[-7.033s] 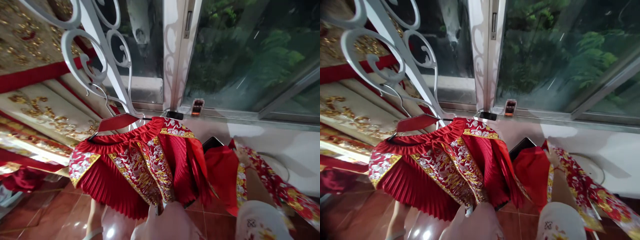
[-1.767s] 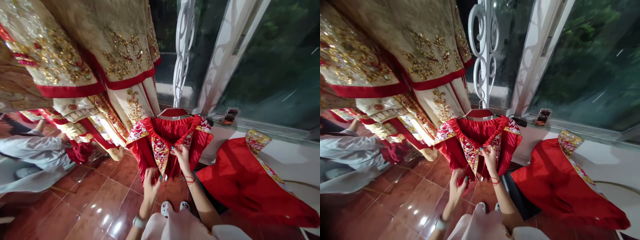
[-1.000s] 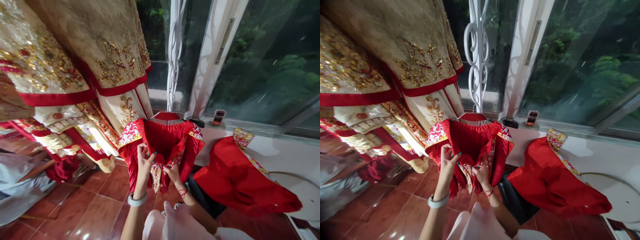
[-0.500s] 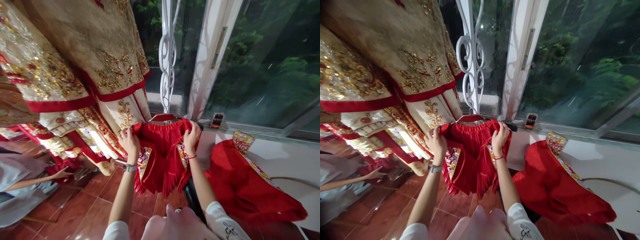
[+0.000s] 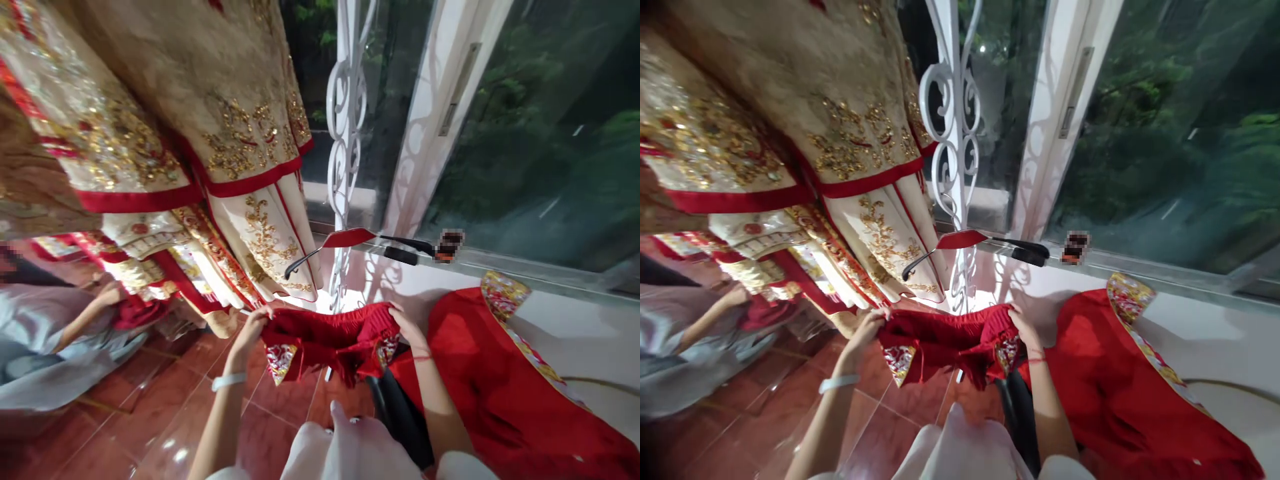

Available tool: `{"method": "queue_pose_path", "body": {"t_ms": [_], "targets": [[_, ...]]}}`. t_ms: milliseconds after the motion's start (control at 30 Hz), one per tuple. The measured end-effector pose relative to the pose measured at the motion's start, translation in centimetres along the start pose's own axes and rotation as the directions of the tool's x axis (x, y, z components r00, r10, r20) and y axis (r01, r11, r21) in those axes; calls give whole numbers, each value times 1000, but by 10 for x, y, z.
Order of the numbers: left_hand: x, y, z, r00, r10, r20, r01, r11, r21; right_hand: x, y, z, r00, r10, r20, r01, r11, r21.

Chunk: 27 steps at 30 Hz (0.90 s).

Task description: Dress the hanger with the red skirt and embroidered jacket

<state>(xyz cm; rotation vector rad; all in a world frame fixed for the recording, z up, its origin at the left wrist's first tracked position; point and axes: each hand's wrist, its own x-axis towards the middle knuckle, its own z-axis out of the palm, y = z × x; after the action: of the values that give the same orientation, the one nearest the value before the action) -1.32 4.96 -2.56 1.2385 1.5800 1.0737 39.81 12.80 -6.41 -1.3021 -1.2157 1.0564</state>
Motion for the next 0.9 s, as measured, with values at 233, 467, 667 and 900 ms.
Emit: {"method": "queue_pose_path", "body": {"t_ms": [233, 467, 667, 900], "targets": [[-41, -44, 33, 982, -6, 189, -60, 938, 340, -40, -43, 10, 979, -68, 195, 81, 995, -58], [-109, -85, 96, 962, 3, -272, 212, 621, 755, -54, -78, 9, 894, -447, 31, 429, 834, -348], [-124, -109, 87, 936, -38, -350, 317, 528, 788, -59, -64, 9, 913, -393, -112, 345, 888, -303], [-79, -39, 20, 959, -89, -271, 275, 543, 793, -3, -103, 24, 898, -436, -62, 427, 897, -116]]}}
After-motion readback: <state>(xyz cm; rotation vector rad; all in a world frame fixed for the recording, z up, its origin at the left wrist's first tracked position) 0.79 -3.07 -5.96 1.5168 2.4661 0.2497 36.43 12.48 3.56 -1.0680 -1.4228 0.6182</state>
